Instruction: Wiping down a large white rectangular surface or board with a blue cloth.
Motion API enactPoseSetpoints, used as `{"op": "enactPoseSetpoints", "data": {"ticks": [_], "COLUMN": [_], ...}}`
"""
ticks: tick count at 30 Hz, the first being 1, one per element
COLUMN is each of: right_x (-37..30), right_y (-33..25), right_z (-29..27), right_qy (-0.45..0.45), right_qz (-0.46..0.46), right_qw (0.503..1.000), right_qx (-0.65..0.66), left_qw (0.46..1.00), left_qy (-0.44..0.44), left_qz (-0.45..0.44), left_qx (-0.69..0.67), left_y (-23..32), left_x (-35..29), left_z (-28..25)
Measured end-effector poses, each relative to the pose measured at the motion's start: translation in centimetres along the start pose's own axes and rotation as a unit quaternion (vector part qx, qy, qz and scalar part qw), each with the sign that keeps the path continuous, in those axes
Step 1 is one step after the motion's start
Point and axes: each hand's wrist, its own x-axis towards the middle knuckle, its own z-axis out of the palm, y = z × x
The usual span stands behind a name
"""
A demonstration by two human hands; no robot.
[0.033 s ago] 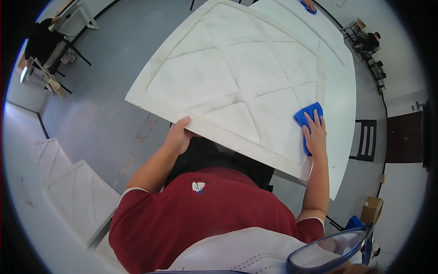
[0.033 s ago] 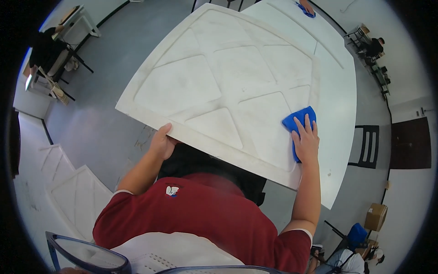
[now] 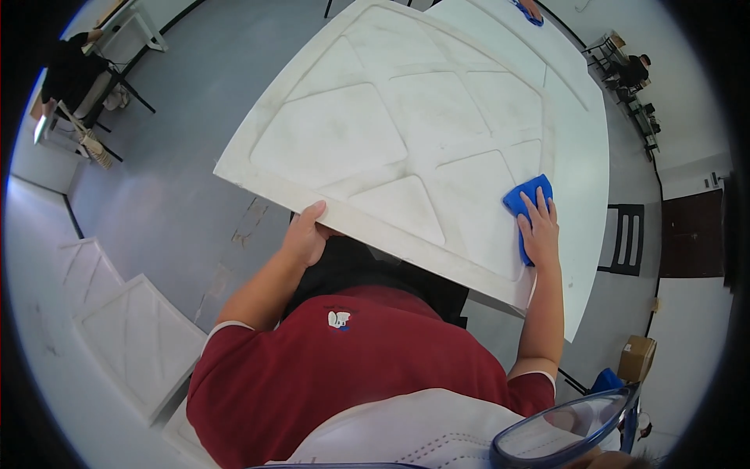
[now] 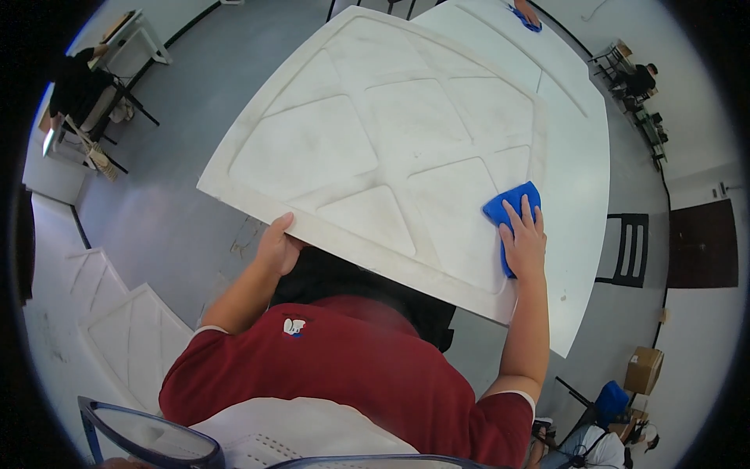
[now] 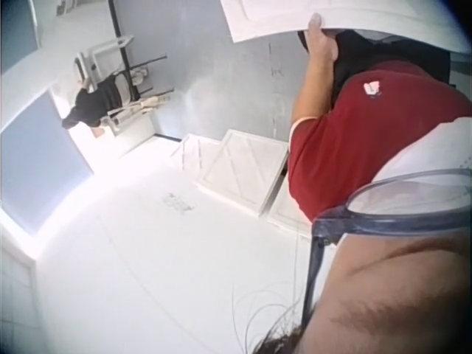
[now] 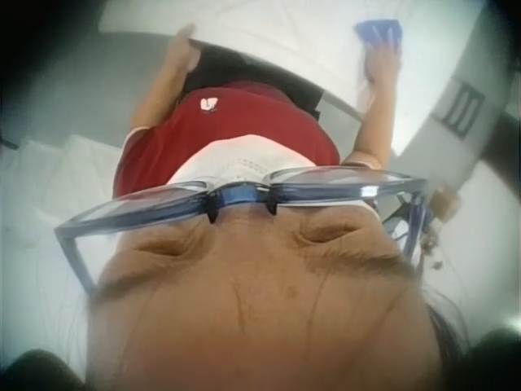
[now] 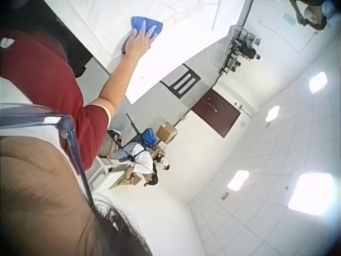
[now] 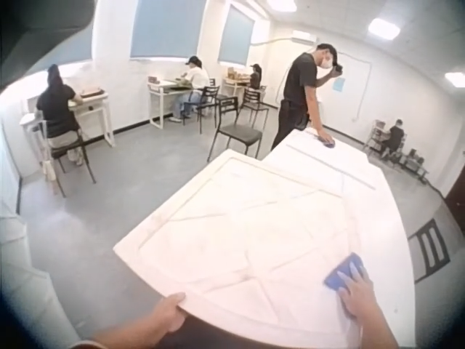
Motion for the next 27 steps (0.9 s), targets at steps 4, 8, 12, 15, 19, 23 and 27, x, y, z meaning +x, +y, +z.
{"op": "enactPoseSetpoints", "data": {"ticks": [4, 8, 12, 15, 19, 23, 27], "right_x": [0.1, 0.0, -0.2, 0.0, 0.3, 2.5, 7.2], "right_y": [0.1, 0.7, 0.8, 0.7, 1.4, 1.8, -0.7], "right_z": [-0.7, -0.5, -0.2, 0.0, 0.5, 0.7, 1.0], "right_qy": [-0.003, 0.007, 0.001, -0.002, 0.005, 0.029, 0.094], "right_qz": [0.003, 0.002, -0.001, -0.003, -0.001, -0.009, -0.028], "right_qw": [1.000, 1.000, 1.000, 0.998, 0.997, 0.999, 0.983], "right_qx": [0.009, 0.000, -0.028, -0.057, -0.076, -0.024, 0.153], "left_qw": [1.000, 0.998, 0.996, 0.996, 0.992, 0.982, 0.984], "left_qy": [0.010, -0.035, -0.043, -0.035, -0.086, -0.183, -0.174], "left_qz": [-0.022, -0.051, -0.050, -0.057, -0.072, -0.048, -0.013], "left_qx": [-0.020, -0.026, -0.058, -0.053, -0.062, 0.002, -0.030], "left_y": [-0.6, -1.3, -2.1, -2.2, -2.1, -2.0, -1.1], "left_x": [-1.2, -2.7, -2.8, -2.8, -3.2, -3.3, -3.5], "left_z": [0.4, 0.3, 0.2, 0.0, -0.1, -1.4, -3.2]}}
